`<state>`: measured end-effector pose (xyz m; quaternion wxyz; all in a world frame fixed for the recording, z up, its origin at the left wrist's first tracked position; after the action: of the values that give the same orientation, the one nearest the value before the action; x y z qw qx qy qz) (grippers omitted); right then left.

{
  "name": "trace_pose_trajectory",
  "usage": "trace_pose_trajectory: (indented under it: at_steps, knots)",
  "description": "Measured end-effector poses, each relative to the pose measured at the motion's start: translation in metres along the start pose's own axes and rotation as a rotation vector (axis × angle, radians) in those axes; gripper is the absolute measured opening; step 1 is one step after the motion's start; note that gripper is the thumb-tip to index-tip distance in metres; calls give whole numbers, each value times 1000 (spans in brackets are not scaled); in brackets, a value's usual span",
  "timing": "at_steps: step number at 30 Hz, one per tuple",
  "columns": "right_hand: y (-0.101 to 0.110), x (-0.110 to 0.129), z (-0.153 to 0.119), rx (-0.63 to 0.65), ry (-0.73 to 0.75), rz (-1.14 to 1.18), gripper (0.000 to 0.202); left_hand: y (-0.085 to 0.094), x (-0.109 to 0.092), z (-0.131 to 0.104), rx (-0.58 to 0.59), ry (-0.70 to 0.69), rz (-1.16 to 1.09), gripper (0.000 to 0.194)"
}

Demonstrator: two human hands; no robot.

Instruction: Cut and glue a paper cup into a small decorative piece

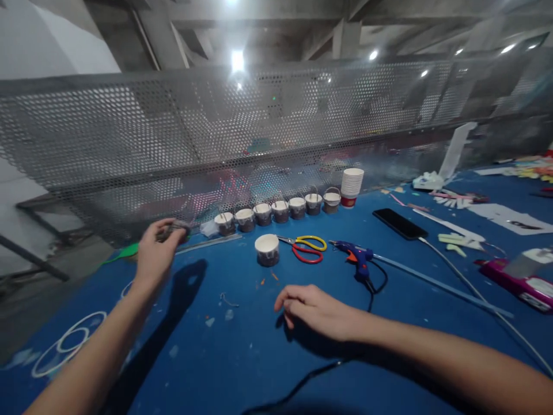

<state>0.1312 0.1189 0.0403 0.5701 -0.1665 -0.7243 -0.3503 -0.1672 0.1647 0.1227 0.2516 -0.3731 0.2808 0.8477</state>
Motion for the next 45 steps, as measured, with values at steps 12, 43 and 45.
trace_pose_trajectory:
  at_steps: [12,43,45]
  knots:
    - [43,-26,-15,-382,-118,235,11,-98,-39,-204,584,757,-703,25]
    - [11,-45,-12,-316,-120,424,29,-93,-51,-210,512,129,-285,41]
    - [5,-51,-11,-292,-183,562,30,-94,-53,-214,519,136,-338,45]
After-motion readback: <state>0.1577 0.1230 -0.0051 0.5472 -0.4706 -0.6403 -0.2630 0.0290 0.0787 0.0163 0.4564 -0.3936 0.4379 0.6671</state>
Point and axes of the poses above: each hand's wrist, its own z-axis towards the middle knuckle, its own y-axis out of the back of the hand, x = y × z, the point moved 8 cm from there along z, towards the middle knuckle, and after that the axes turned 7 degrees about -y, right-handed, at the moved point
